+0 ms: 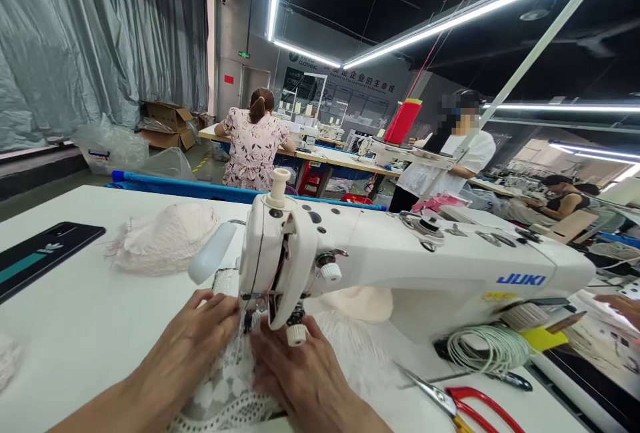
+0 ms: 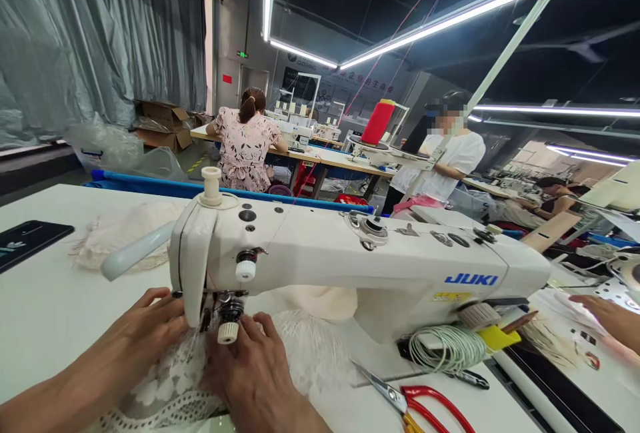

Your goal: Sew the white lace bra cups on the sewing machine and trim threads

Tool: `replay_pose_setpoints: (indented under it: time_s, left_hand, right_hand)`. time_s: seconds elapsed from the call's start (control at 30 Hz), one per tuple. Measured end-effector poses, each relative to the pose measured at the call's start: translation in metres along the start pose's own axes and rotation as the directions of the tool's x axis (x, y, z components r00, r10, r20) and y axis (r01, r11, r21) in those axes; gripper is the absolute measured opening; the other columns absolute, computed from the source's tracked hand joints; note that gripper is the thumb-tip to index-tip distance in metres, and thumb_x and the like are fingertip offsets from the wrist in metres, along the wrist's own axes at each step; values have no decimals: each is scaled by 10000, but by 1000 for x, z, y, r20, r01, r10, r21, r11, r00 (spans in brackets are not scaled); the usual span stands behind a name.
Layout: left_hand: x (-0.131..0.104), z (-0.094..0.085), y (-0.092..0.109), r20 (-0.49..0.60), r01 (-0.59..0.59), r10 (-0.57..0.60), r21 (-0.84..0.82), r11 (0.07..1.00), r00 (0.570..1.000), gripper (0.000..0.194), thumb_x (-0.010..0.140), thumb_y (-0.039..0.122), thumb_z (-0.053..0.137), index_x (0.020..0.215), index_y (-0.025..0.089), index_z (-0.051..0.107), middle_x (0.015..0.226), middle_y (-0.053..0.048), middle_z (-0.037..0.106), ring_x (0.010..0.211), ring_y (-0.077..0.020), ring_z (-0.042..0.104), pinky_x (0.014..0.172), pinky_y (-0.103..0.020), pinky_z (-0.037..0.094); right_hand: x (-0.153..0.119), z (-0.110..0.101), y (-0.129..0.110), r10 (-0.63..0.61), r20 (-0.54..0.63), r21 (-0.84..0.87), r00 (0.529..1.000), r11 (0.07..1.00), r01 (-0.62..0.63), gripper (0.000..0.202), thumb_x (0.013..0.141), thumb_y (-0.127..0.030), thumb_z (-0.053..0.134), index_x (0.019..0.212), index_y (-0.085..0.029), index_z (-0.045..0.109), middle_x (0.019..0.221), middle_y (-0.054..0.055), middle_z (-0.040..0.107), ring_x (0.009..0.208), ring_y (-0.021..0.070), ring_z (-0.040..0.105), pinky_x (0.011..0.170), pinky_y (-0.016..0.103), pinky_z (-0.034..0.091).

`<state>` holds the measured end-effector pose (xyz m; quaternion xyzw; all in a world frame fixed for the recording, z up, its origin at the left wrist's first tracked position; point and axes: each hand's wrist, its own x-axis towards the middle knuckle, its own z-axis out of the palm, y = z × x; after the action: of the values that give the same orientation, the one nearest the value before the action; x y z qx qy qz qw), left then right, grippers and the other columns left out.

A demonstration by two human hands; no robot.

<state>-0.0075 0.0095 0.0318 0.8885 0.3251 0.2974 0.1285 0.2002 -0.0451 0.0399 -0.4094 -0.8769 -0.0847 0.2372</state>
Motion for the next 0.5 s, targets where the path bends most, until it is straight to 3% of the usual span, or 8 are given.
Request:
replay_pose_setpoints:
  time_s: [0.2,0.3,0.37,0.43,0.5]
  left_hand:
    - [-25,1,26,9,-133,133,29,991,991,218,903,142,415,758,244,542,834,44,610,863,-142,563,950,-335,241]
    - [-38,7,39,16,-120,120,18,993,993,171,882,361,553,749,254,545,800,47,608,814,-159,563,937,-335,273]
    - [-42,8,43,3,-148,148,85,985,989,283,773,518,642,778,249,554,827,24,617,812,-191,563,919,-363,295]
    - [-41,8,45,-14,-171,175,154,973,984,303,752,526,640,834,243,569,874,-2,628,837,-212,566,907,-384,306]
    - [-40,7,45,-65,-187,200,168,968,978,153,852,381,527,868,239,582,859,-9,630,817,-199,570,894,-383,319]
  right_hand:
    - [-10,-12,-15,-88,-36,194,995,977,93,400,880,-584,513,862,-189,578,935,46,679,845,180,605,912,369,340]
    - [-13,-15,-18,-130,4,241,991,962,125,268,963,-386,470,797,-189,546,838,5,667,763,135,588,915,362,325]
    - [-13,-16,-20,-113,3,261,994,959,108,207,972,-231,425,801,-181,530,770,2,651,705,125,568,856,340,351]
    - [-12,-16,-21,-83,-20,277,996,957,85,178,950,-163,396,818,-169,515,723,13,631,660,130,549,792,327,369]
    - [-11,-16,-21,-55,-40,296,998,953,64,180,950,-167,380,811,-170,495,703,15,619,628,134,536,760,325,374]
